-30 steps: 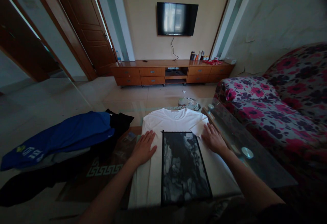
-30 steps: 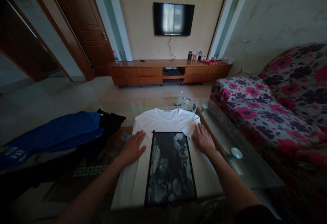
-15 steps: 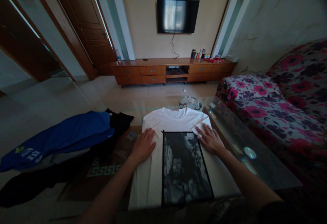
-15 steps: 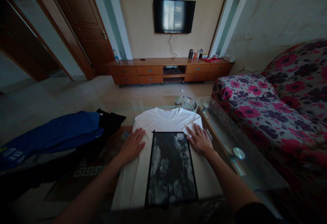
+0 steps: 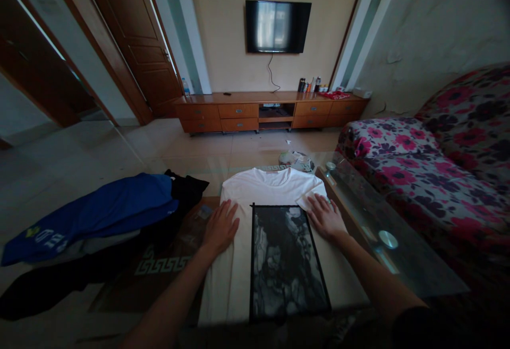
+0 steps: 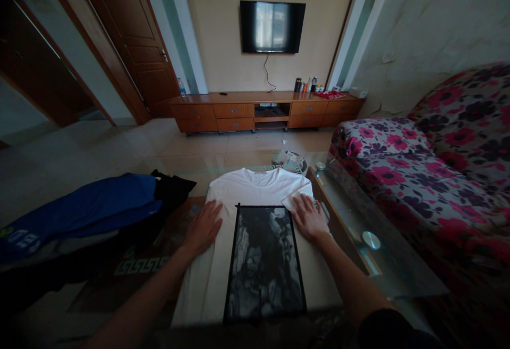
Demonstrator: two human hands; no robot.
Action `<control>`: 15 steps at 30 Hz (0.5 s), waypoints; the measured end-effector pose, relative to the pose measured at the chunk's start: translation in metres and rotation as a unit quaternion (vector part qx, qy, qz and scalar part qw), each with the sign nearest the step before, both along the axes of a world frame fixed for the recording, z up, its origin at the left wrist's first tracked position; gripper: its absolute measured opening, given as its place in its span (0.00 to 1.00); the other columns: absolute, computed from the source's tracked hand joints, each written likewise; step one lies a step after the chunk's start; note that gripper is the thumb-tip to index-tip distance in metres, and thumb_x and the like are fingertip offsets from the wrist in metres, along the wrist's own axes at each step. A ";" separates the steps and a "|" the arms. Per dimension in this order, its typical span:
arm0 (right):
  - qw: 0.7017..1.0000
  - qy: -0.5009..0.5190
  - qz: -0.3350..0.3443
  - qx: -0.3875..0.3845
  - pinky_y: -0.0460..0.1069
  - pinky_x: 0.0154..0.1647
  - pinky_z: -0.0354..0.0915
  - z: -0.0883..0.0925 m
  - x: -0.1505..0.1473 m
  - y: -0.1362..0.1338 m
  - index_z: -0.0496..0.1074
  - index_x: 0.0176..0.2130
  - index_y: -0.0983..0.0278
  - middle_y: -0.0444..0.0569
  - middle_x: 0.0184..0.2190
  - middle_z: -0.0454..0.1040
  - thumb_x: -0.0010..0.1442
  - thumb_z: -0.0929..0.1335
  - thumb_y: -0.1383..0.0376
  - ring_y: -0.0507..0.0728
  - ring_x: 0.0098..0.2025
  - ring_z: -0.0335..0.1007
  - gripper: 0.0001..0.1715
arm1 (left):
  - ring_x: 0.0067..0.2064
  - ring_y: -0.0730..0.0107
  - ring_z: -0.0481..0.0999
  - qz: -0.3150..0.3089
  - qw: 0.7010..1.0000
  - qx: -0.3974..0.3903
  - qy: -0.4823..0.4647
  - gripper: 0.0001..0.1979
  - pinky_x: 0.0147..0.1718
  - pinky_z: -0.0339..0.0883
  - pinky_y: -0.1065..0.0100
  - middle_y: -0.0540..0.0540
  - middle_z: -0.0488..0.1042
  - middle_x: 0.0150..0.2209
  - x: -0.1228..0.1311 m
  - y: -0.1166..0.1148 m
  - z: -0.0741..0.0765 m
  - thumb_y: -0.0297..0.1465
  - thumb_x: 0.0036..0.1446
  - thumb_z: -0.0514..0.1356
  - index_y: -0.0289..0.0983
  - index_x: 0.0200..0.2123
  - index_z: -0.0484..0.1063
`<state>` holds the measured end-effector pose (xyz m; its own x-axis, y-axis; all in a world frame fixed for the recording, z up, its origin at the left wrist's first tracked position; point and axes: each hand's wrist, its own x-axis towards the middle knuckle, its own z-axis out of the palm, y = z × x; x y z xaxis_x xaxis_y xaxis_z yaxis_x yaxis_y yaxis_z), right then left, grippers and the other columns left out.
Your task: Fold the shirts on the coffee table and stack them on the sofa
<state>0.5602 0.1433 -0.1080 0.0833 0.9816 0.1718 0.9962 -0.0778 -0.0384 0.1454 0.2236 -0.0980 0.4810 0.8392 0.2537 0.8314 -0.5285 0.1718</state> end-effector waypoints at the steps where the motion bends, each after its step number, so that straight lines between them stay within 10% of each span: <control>1: 1.000 0.002 -0.006 0.021 0.63 0.74 0.41 0.004 -0.001 -0.001 0.59 0.71 0.57 0.52 0.73 0.55 0.74 0.52 0.52 0.61 0.74 0.47 0.33 | 0.72 0.55 0.56 0.013 1.000 0.012 -0.012 0.25 0.70 0.51 0.51 0.41 0.61 0.70 -0.001 -0.001 0.002 0.38 0.71 0.47 0.40 0.67 0.64; 7: 0.995 0.032 -0.075 0.060 0.61 0.71 0.51 0.016 0.002 -0.025 0.62 0.68 0.64 0.58 0.72 0.56 0.73 0.50 0.49 0.63 0.72 0.52 0.37 | 0.70 0.49 0.59 0.092 0.996 -0.003 -0.005 0.28 0.67 0.55 0.51 0.33 0.61 0.69 -0.006 -0.030 0.010 0.41 0.72 0.43 0.31 0.65 0.65; 15: 0.998 0.004 -0.050 -0.021 0.66 0.72 0.46 -0.021 -0.011 -0.060 0.53 0.73 0.57 0.52 0.76 0.45 0.72 0.51 0.46 0.66 0.76 0.39 0.39 | 0.75 0.50 0.48 0.062 0.997 -0.042 0.036 0.34 0.70 0.49 0.49 0.38 0.52 0.74 0.001 -0.071 -0.015 0.45 0.69 0.47 0.33 0.72 0.54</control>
<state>0.5488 0.0833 -0.1291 0.1832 0.9746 0.1288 0.9829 -0.1793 -0.0417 0.1469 0.1529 -0.1127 0.3865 0.9103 0.1483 0.9011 -0.4070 0.1494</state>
